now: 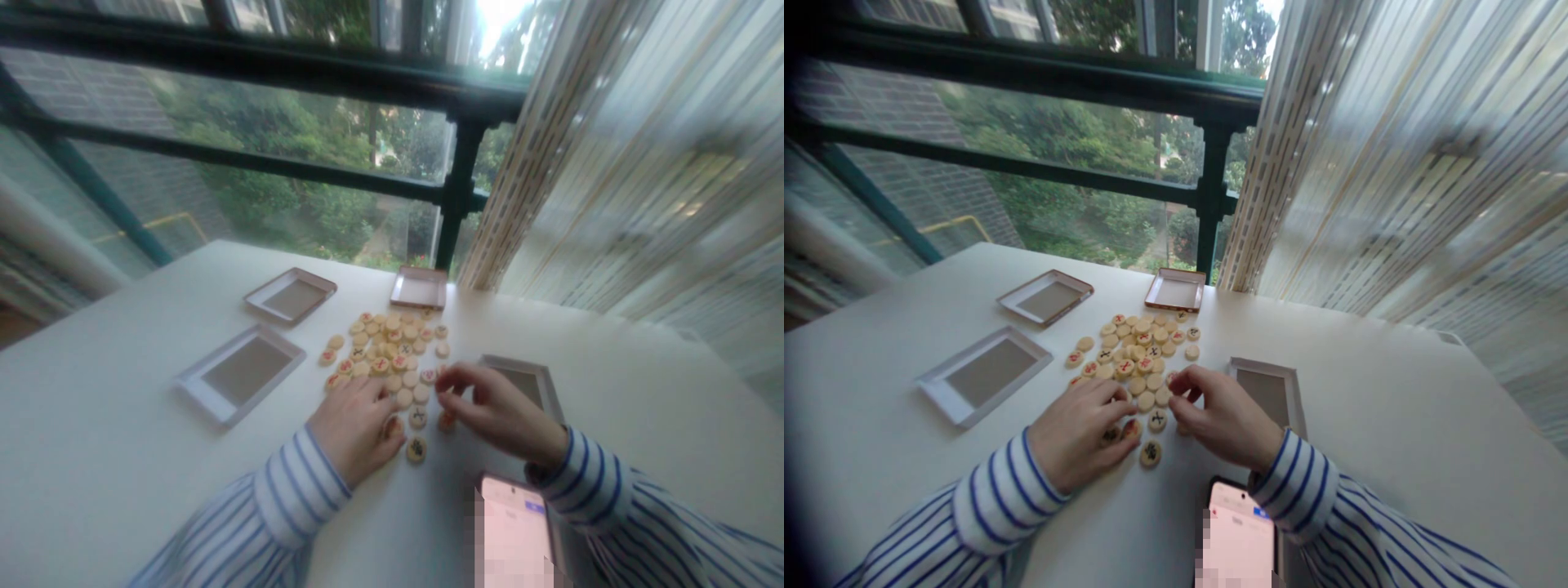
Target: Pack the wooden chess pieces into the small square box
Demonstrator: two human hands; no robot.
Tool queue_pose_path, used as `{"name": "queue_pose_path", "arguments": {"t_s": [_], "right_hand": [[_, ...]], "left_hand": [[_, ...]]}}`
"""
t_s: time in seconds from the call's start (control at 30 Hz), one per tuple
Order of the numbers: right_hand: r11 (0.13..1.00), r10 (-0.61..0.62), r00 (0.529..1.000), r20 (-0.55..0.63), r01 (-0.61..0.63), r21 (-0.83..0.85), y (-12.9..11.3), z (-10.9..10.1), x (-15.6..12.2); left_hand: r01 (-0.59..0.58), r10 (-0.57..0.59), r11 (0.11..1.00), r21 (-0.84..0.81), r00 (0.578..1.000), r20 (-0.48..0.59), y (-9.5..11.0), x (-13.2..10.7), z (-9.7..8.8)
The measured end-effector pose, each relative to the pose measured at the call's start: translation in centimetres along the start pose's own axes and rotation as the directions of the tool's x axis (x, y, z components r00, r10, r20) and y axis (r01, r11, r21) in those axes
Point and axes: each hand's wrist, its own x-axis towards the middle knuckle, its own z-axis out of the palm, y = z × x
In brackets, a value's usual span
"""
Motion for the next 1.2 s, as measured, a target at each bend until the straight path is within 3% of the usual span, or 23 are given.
{"name": "queue_pose_path", "arguments": {"t_s": [0.2, 0.4, 0.93, 1.1, 1.2], "right_hand": [[1.0, -0.017, 1.0, -0.007, 0.017, -0.002, 0.3, -0.1, 0.1], [1.0, -0.008, 1.0, -0.007, 0.008, -0.001, 0.6, -0.2, 0.2], [1.0, -0.007, 1.0, 0.03, 0.007, 0.012, 0.6, 0.0, 0.1], [1.0, 0.0, 1.0, 0.005, 0.0, 0.0, 0.7, -0.1, 0.1], [1.0, -0.002, 1.0, -0.013, 0.002, -0.01, 0.7, -0.1, 0.0]], "left_hand": [[-0.087, 0.084, 0.994, -0.06, 0.996, -0.039, -0.5, 1.5, 0.2], [-0.126, 0.127, 0.99, -0.056, 0.992, 0.009, -0.7, 2.5, 0.9], [-0.1, 0.106, 0.991, -0.091, 0.993, 0.061, -0.6, 2.9, 0.6], [-0.069, 0.068, 0.959, -0.275, 0.998, -0.016, -1.5, 2.7, 0.4], [0.015, -0.05, 0.87, -0.494, 0.997, -0.057, -2.0, 2.4, -0.4]]}}
